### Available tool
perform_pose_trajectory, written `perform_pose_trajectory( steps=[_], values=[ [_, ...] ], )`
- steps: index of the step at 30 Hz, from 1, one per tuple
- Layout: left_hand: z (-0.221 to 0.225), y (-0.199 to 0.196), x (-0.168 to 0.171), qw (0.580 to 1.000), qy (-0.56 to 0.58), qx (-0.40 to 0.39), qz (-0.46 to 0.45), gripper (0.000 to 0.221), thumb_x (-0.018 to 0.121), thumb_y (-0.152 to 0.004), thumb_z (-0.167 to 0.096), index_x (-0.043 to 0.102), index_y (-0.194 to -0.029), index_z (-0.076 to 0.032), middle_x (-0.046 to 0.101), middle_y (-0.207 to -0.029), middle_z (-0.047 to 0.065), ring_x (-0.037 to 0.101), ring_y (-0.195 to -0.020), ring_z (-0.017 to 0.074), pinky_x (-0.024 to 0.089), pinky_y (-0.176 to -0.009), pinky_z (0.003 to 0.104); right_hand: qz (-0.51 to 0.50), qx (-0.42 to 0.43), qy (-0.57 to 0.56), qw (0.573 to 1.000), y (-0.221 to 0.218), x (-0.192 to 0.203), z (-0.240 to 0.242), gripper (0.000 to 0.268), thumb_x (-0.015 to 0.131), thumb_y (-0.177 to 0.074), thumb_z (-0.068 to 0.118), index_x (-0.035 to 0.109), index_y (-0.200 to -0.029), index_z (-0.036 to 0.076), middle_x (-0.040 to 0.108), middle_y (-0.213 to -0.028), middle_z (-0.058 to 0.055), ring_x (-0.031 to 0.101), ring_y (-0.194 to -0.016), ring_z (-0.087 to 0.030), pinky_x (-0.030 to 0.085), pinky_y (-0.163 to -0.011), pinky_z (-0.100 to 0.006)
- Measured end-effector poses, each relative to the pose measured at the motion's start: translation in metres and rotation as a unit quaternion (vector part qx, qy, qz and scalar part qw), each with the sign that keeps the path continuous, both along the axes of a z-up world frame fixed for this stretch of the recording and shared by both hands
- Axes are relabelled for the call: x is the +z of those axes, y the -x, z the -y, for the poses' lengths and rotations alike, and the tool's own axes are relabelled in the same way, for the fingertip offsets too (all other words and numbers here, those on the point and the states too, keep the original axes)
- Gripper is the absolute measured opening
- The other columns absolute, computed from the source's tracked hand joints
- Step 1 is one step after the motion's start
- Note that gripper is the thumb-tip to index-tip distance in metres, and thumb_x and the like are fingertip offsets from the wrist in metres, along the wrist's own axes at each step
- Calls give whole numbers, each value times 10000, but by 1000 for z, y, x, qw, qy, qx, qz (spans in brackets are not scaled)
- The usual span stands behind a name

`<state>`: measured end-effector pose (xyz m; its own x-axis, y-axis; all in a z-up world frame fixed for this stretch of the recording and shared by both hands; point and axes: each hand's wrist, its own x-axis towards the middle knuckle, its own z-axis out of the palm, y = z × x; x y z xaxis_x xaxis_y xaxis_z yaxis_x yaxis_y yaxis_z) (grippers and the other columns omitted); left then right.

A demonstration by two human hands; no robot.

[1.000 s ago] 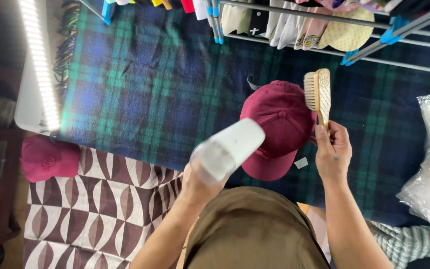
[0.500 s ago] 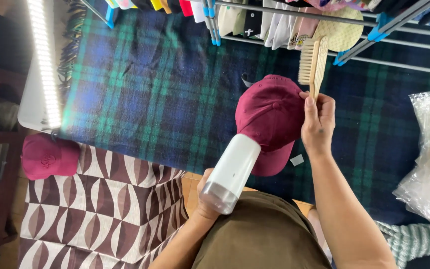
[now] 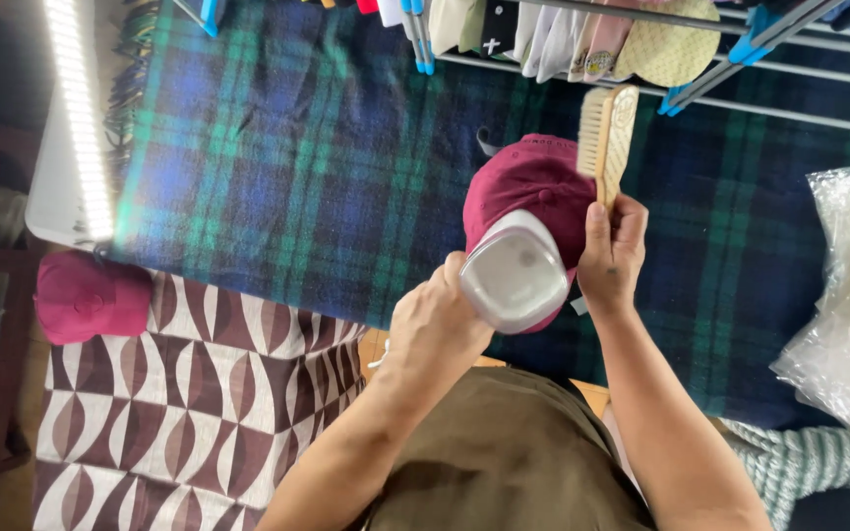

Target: Using a handheld steamer and a brush to clean and reshape a maroon baseball cap.

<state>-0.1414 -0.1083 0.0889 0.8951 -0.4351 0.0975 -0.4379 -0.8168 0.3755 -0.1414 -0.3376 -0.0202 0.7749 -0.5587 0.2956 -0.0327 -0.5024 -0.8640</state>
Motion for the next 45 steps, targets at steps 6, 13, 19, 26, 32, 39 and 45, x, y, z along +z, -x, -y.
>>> perform_pose_trajectory(
  steps=[6, 13, 19, 26, 32, 39, 45],
  values=[
    [14, -28, 24, 998, 24, 49, -43, 262, 597, -754, -261, 501, -949, -116, 585, -739, 69, 683, -598, 376, 543, -578, 469, -16, -11, 17, 1000, -19, 13, 6, 227, 592, -1126, 297, 548, -1187, 83, 707, -1063, -167, 684, -883, -389, 540, -736, -479],
    [-36, 23, -69, 979, 171, 100, 50, 285, 666, -818, -445, 594, -980, -222, 645, -805, -95, 705, -661, 156, 580, -680, 274, -31, 43, 25, 998, -32, 28, 6, 277, 608, -1140, 320, 572, -1216, 56, 690, -1052, -251, 689, -965, -467, 539, -756, -544],
    [-54, 39, -90, 969, 186, 162, -6, 326, 747, -782, -468, 626, -994, -253, 672, -847, -112, 704, -736, 111, 567, -724, 249, -52, 31, 23, 998, -30, 13, 7, 296, 581, -1159, 391, 552, -1217, 102, 675, -1032, -210, 692, -916, -403, 547, -774, -509],
    [-40, 30, -72, 947, 154, 212, -185, 407, 794, -737, -422, 633, -1078, -268, 713, -946, -75, 725, -950, 159, 558, -894, 280, -42, 12, 14, 999, -26, 3, 8, 286, 590, -1162, 379, 562, -1221, 101, 656, -1002, -188, 683, -880, -372, 553, -754, -483],
    [-17, 14, -54, 978, 164, 122, 28, 340, 697, -796, -316, 606, -1115, -242, 634, -830, -45, 704, -785, 193, 559, -781, 320, -27, 4, 23, 999, -17, 4, 4, 282, 582, -1168, 347, 554, -1202, 68, 639, -1019, -215, 674, -923, -392, 544, -771, -469],
    [-72, 63, -158, 978, 188, 48, 72, 279, 778, -762, -345, 655, -977, -217, 638, -846, -68, 672, -705, 160, 542, -665, 270, -68, -15, -67, 995, 5, 24, -5, 386, 552, -1134, 407, 515, -1242, 39, 606, -1319, -296, 637, -1115, -476, 523, -933, -558],
    [-99, 69, -182, 976, 170, 116, 68, 289, 770, -798, -409, 643, -1032, -296, 640, -758, -76, 681, -697, 141, 551, -674, 262, -122, -15, -70, 990, 38, 20, 18, 277, 607, -1129, 341, 602, -1197, 72, 660, -1008, -199, 698, -867, -379, 562, -760, -479]
  ],
)
